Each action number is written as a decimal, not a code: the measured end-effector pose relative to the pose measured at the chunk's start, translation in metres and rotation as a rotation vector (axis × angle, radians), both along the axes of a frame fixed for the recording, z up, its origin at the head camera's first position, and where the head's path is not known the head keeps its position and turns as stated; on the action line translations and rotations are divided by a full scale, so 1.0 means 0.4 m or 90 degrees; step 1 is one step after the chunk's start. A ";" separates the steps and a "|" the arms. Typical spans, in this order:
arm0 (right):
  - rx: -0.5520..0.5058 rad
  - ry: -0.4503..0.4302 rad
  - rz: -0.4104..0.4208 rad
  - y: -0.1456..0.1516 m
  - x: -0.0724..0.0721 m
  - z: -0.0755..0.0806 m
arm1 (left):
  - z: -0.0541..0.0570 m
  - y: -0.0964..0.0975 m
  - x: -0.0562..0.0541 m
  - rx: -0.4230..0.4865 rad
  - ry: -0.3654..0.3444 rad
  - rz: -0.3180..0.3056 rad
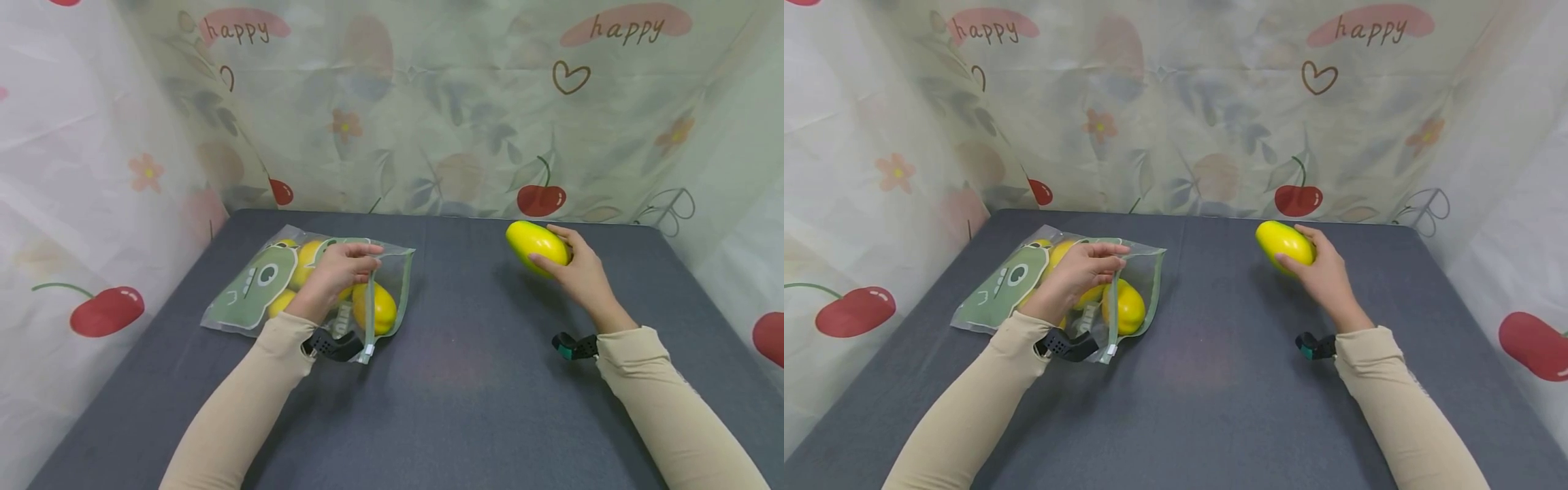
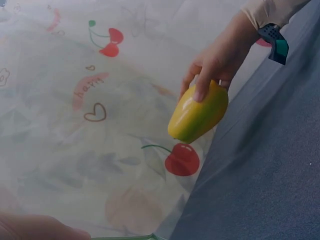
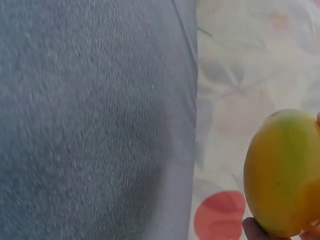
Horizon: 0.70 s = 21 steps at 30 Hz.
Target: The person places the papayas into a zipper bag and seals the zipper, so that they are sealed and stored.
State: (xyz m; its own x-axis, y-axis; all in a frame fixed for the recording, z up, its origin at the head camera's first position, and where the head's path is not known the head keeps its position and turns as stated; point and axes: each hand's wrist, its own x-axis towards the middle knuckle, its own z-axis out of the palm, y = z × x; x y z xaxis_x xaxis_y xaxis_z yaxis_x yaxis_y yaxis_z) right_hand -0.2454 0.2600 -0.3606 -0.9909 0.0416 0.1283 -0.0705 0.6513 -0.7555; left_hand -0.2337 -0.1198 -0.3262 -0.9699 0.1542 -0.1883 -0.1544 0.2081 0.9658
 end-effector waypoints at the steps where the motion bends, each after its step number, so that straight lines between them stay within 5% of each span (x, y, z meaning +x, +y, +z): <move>1: -0.001 0.004 0.006 -0.004 0.002 0.001 | 0.000 0.000 0.000 0.001 0.000 0.001; 21: 0.002 0.029 0.089 -0.081 0.045 0.015 | -0.001 0.000 -0.001 0.004 0.001 -0.005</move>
State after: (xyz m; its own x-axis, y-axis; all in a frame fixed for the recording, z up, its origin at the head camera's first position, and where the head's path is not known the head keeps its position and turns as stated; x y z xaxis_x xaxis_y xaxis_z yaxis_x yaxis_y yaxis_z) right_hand -0.2275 0.2276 -0.3547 -0.9802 -0.0971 0.1727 -0.1946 0.6356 -0.7471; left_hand -0.2341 -0.1199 -0.3266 -0.9691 0.1623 -0.1859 -0.1514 0.2038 0.9672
